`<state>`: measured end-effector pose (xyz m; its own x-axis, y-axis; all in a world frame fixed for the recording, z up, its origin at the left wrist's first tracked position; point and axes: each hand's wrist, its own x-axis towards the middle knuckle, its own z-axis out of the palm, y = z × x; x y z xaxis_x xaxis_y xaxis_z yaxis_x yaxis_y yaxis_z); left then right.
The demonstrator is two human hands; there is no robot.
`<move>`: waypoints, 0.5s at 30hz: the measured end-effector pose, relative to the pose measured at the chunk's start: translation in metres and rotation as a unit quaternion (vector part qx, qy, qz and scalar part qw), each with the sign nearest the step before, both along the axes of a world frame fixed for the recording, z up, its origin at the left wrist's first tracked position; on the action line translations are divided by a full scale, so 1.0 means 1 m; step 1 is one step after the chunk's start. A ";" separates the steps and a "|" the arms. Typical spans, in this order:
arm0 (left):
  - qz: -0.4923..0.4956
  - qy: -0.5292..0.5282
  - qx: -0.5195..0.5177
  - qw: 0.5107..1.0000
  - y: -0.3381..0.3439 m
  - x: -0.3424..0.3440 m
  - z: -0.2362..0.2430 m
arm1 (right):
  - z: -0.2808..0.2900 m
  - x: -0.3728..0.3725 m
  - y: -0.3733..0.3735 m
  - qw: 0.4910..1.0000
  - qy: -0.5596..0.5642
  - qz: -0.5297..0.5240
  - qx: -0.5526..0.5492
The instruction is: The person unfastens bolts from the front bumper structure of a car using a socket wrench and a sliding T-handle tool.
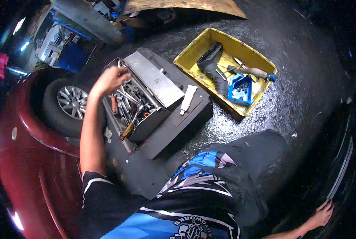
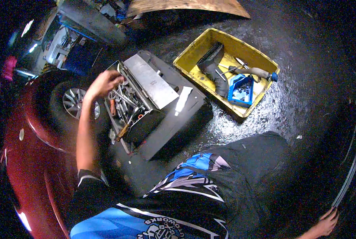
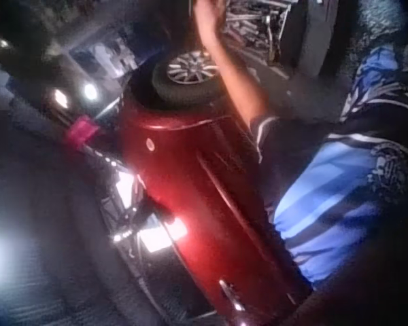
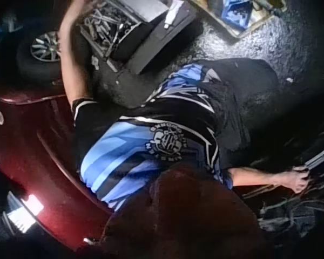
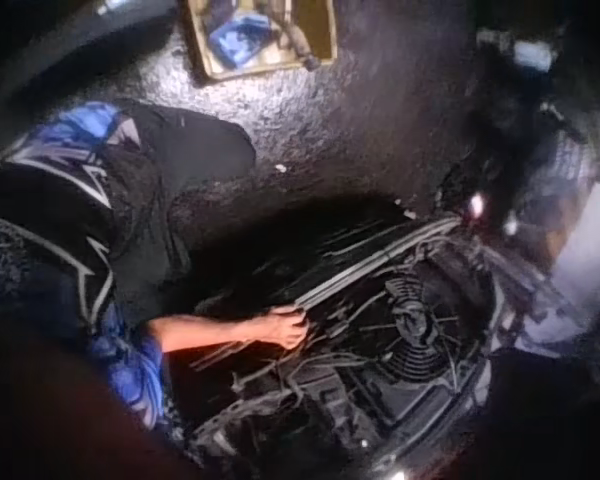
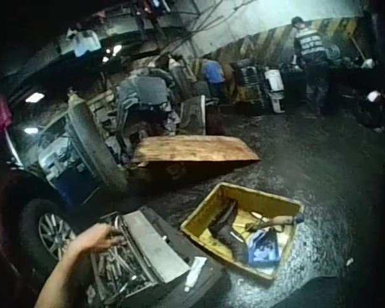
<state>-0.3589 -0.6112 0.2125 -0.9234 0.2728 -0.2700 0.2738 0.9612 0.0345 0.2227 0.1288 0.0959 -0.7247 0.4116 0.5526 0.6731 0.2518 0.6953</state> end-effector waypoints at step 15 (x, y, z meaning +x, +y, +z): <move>-0.015 0.146 -0.002 0.989 -0.110 0.051 -0.173 | 0.022 -0.053 -0.057 0.969 0.200 0.028 -0.141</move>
